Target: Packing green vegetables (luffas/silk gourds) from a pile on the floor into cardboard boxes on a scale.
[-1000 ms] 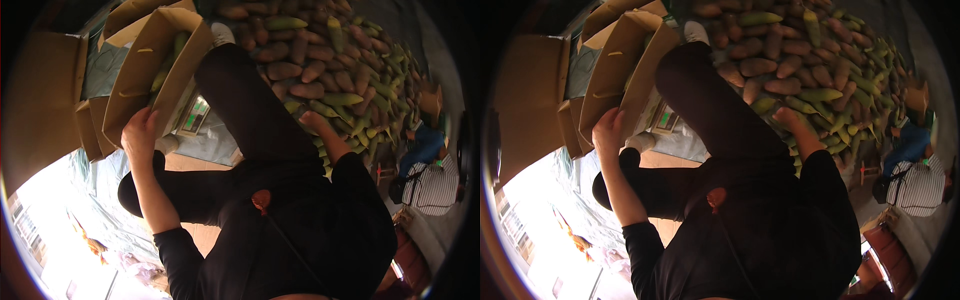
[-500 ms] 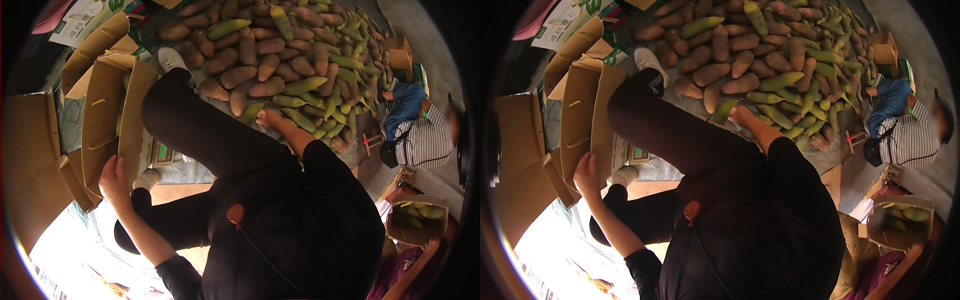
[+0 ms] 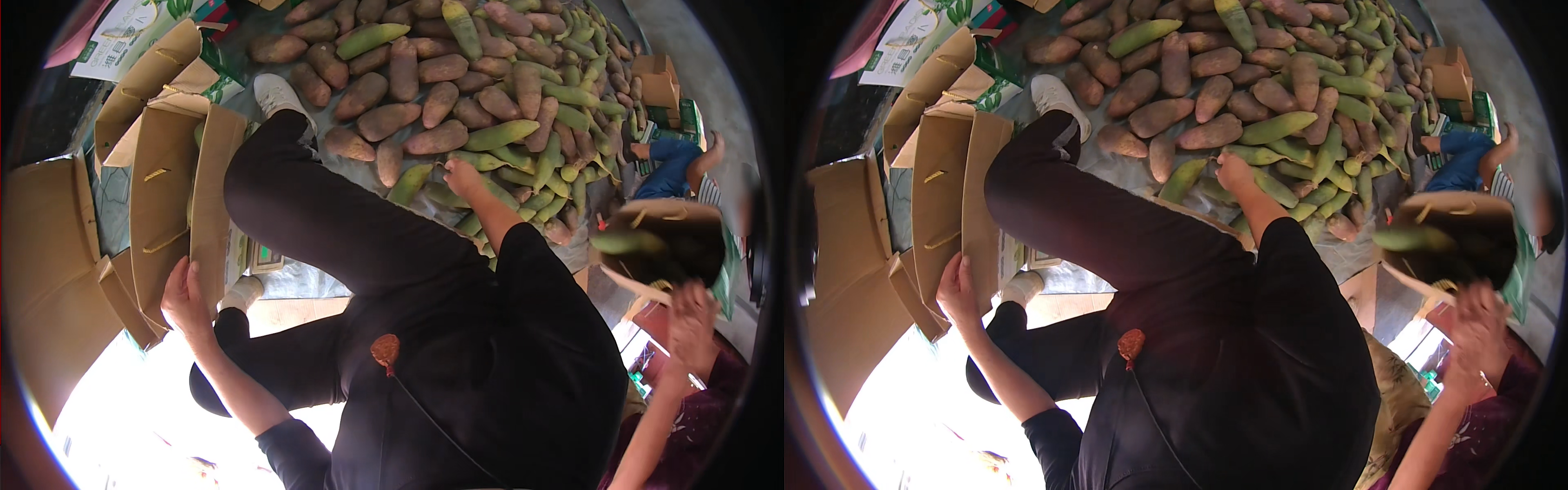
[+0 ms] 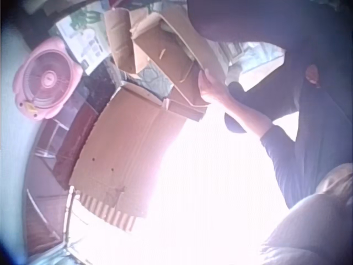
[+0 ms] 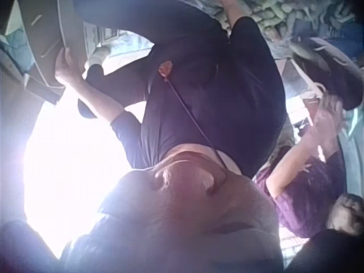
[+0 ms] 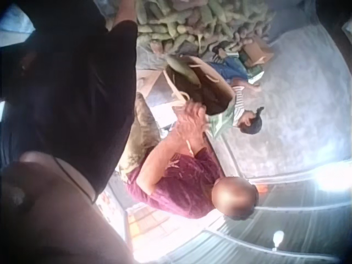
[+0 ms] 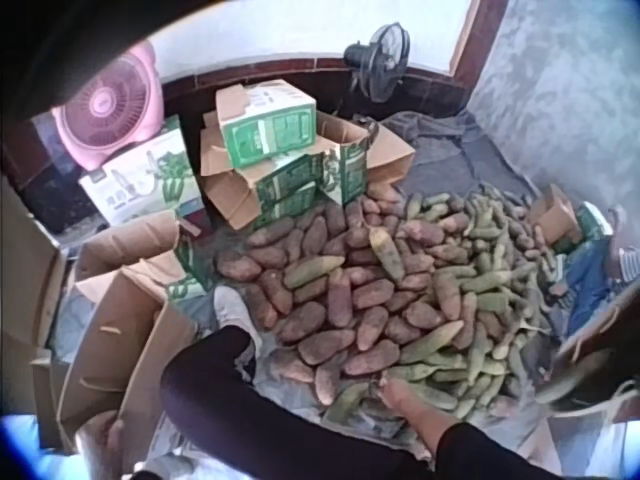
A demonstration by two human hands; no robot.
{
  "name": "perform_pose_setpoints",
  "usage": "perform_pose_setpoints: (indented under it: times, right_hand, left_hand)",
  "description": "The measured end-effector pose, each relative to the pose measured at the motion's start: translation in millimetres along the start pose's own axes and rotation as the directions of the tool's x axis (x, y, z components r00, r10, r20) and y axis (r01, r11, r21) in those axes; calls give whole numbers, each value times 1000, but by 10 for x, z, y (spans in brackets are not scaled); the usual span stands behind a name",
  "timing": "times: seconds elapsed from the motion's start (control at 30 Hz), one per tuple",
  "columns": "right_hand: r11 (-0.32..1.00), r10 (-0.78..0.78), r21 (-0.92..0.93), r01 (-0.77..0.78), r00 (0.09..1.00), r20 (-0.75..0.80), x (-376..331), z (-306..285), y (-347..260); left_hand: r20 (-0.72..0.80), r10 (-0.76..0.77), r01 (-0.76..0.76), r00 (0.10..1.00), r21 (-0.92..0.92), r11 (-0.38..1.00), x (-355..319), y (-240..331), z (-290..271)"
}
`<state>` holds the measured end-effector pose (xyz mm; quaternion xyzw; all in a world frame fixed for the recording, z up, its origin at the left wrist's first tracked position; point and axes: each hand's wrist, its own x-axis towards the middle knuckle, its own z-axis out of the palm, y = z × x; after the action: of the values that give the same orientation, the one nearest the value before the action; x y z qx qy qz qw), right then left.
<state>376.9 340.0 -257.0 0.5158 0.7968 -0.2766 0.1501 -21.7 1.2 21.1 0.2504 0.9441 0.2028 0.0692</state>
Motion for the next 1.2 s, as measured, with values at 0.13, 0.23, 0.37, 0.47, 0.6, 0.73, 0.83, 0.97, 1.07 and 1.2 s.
perform_pose_setpoints:
  times: [0.13,0.23,0.37,0.47,0.6,0.73,0.83,0.97,1.07,1.2]
  right_hand:
    - [997,-67,-24,67,998,20,-48,61,-131]
    - [985,-152,-81,156,987,44,-108,41,-581]
    - [885,-323,-306,351,936,139,-72,15,-777]
    - [786,-409,-389,480,877,253,-22,37,-799]
    - [728,-347,-479,491,866,360,47,46,-971]
    - [610,-409,-566,554,832,374,87,39,-950]
    - [606,-485,-536,588,807,336,108,109,-776]
    - [553,-493,-544,631,774,397,3,-79,-843]
    - [588,-476,-505,631,775,415,-13,-190,-792]
    - [731,-526,-346,588,809,263,-116,-162,-709]
  left_hand:
    - [-6,18,-19,1000,-10,1000,22,35,60]
    - [-19,-13,12,1000,-29,1000,-9,-2,-5]
    - [-34,-16,16,999,-18,1000,15,-43,26]
    - [-29,-12,11,1000,-13,1000,35,67,29]
    - [-33,-30,29,999,-13,999,11,67,11]
    - [-34,-38,37,999,-6,999,-7,57,-10]
    - [-34,-47,47,998,-3,999,-8,77,-19]
    - [-51,-36,36,998,-8,999,-34,88,-103]
    - [-54,-40,40,998,3,999,-26,124,-122]
    - [-50,30,-29,998,10,1000,7,139,-79]
